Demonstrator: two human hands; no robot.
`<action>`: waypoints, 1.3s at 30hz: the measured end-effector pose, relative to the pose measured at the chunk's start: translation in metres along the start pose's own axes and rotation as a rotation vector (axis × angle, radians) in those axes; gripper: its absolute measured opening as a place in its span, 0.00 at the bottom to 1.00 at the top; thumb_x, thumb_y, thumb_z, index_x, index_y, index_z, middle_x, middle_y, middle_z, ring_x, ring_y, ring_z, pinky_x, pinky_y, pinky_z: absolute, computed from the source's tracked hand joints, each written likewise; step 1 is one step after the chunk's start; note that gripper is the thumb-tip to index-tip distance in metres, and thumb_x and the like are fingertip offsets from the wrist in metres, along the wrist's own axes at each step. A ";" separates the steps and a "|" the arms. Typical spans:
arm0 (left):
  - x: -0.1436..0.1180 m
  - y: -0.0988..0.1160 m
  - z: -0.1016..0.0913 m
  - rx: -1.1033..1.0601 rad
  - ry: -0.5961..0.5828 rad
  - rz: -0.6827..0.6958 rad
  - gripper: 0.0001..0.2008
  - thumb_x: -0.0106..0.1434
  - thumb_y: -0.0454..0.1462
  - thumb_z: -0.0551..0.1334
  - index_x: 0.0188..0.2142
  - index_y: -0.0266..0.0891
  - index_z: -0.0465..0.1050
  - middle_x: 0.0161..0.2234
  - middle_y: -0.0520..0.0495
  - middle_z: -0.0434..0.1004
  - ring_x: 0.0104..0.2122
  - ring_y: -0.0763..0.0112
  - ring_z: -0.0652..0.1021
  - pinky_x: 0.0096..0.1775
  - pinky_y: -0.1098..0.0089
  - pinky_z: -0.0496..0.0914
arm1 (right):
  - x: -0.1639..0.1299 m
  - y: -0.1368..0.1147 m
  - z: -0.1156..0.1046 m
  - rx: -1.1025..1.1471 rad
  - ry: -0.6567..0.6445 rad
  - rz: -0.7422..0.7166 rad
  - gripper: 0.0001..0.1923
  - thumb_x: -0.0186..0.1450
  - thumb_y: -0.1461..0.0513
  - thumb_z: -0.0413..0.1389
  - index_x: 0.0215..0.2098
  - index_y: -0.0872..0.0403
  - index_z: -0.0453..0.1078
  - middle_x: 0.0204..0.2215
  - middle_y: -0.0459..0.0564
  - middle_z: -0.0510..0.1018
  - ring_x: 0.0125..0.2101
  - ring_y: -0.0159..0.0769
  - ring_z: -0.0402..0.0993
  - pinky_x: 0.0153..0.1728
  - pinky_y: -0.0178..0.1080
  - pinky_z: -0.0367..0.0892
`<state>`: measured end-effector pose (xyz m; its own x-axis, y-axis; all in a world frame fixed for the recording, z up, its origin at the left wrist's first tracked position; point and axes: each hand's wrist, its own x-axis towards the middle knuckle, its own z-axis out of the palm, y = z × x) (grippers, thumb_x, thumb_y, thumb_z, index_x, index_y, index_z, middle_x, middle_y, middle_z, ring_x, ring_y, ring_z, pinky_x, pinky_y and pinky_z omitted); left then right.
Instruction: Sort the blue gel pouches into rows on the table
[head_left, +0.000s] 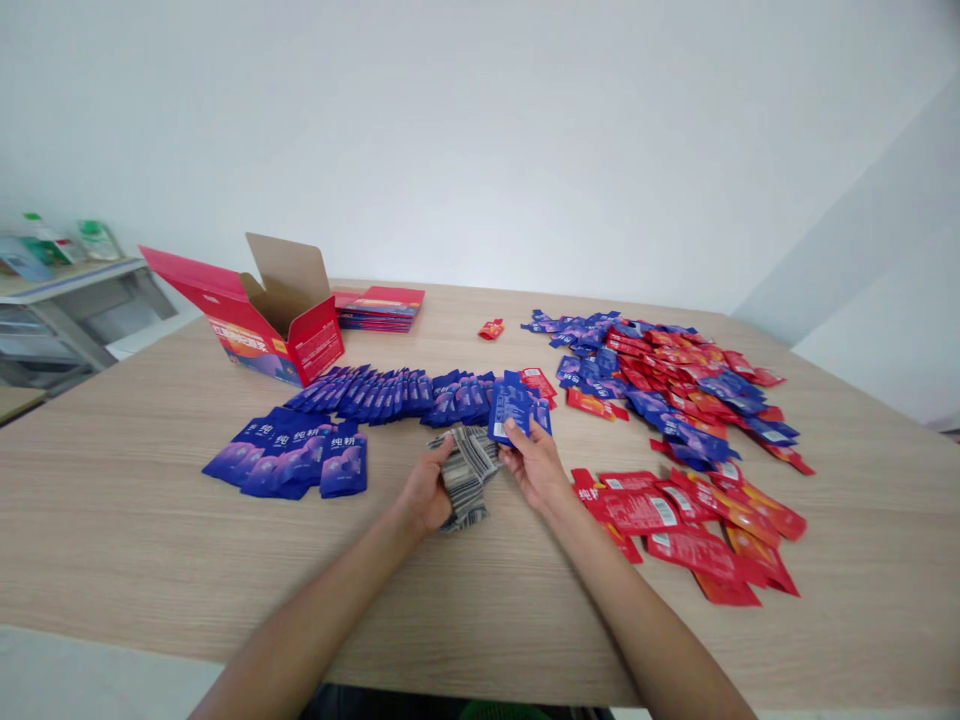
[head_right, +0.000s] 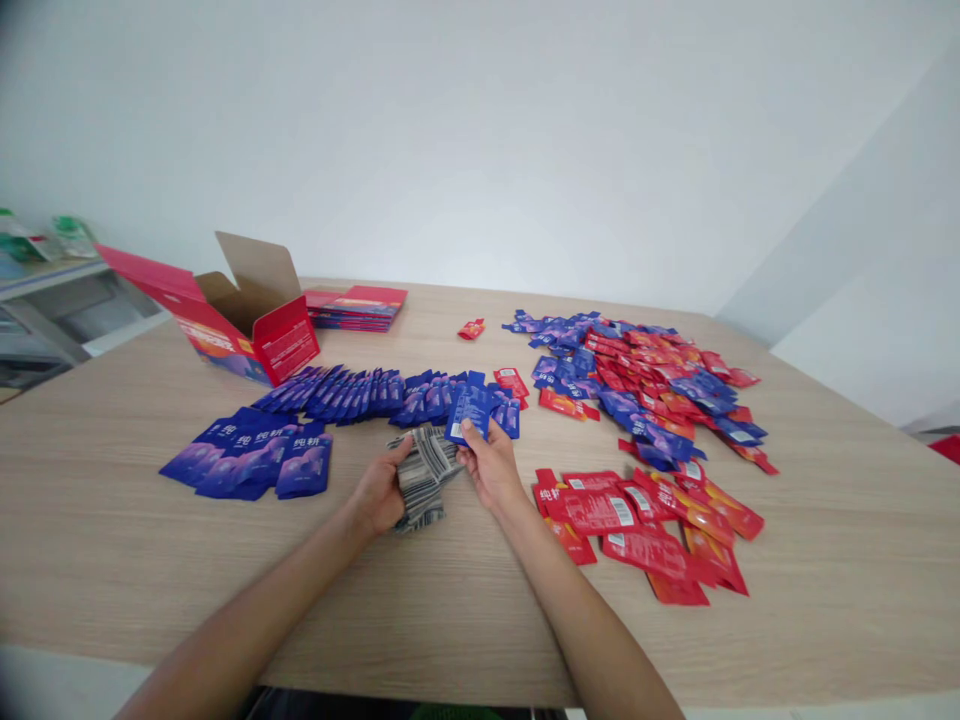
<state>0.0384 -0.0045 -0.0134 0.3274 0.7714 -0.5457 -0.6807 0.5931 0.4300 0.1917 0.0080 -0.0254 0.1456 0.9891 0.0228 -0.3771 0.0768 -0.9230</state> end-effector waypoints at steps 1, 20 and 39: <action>-0.001 0.001 0.001 -0.014 -0.010 0.002 0.19 0.73 0.41 0.53 0.49 0.29 0.76 0.40 0.35 0.84 0.39 0.58 0.84 0.45 0.59 0.77 | -0.001 0.002 -0.002 -0.152 0.007 -0.089 0.20 0.56 0.48 0.68 0.33 0.52 0.70 0.22 0.40 0.70 0.21 0.29 0.63 0.20 0.32 0.63; -0.014 -0.009 -0.004 -0.051 -0.285 0.062 0.36 0.69 0.59 0.46 0.57 0.35 0.73 0.47 0.35 0.82 0.48 0.53 0.81 0.51 0.54 0.74 | -0.018 0.004 -0.010 -1.343 -0.549 -1.003 0.41 0.72 0.41 0.42 0.73 0.58 0.45 0.69 0.68 0.55 0.69 0.55 0.51 0.65 0.63 0.49; -0.021 0.020 -0.011 -0.211 -0.197 0.187 0.46 0.63 0.67 0.43 0.50 0.30 0.77 0.45 0.30 0.82 0.52 0.46 0.78 0.56 0.50 0.70 | -0.030 0.002 0.001 -1.238 -0.846 -1.019 0.38 0.73 0.62 0.48 0.75 0.58 0.35 0.71 0.64 0.53 0.72 0.45 0.44 0.68 0.61 0.54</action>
<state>0.0112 -0.0111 -0.0014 0.2899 0.9044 -0.3132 -0.8550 0.3918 0.3399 0.1857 -0.0210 -0.0276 -0.7435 0.4401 0.5034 0.4347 0.8902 -0.1362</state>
